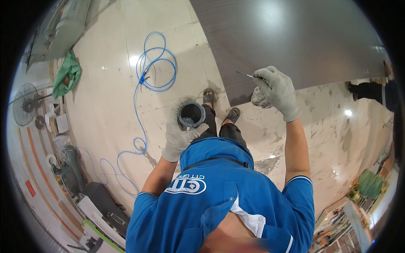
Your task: The person applies a dark sealant to the edges of a large flat panel using a small brush and container. They repeatedly dip the brush and run it along the panel's perimeter, then flip the panel to treat the opposite side.
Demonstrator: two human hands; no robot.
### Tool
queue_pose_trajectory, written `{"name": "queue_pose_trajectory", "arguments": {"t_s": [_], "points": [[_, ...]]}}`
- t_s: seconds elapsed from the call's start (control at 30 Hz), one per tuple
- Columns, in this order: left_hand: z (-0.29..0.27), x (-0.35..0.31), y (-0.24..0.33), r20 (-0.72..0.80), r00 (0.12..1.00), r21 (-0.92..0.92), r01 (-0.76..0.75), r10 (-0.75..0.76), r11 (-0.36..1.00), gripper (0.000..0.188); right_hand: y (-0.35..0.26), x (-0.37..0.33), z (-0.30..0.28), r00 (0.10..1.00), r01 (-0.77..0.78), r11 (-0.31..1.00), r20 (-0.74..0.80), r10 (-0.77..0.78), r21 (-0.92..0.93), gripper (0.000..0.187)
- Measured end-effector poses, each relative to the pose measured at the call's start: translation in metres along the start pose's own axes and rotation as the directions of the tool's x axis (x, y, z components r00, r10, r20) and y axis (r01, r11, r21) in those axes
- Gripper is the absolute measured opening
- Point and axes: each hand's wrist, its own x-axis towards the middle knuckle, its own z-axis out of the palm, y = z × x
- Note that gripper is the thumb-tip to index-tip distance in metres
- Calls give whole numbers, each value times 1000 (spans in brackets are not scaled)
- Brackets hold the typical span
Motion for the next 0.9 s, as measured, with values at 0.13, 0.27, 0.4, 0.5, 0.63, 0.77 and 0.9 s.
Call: {"name": "queue_pose_trajectory", "arguments": {"t_s": [0.13,0.27,0.4,0.5,0.63,0.77,0.9], "points": [[-11,24,-6,-26,1000,80,10,-8,997,83,-4,48,9,996,53,992,78,-45,-110,11],[-19,51,-9,-65,996,76,68,-63,995,81,-1,79,24,988,91,972,144,-60,-215,11],[-27,80,-9,-32,999,-37,4,-5,999,78,3,100,32,976,154,941,196,-97,-300,12],[-33,93,-6,4,1000,-42,-1,2,999,77,2,109,35,966,195,931,225,-127,-309,12],[-40,105,-3,31,998,-128,65,-61,990,77,-4,120,40,939,253,888,319,-129,-385,9],[-46,114,-1,9,997,-141,77,-76,987,78,-7,134,42,932,276,829,347,-106,-486,6],[-50,119,1,10,996,-168,84,-83,982,78,-11,138,40,924,297,798,370,-101,-525,6]]}}
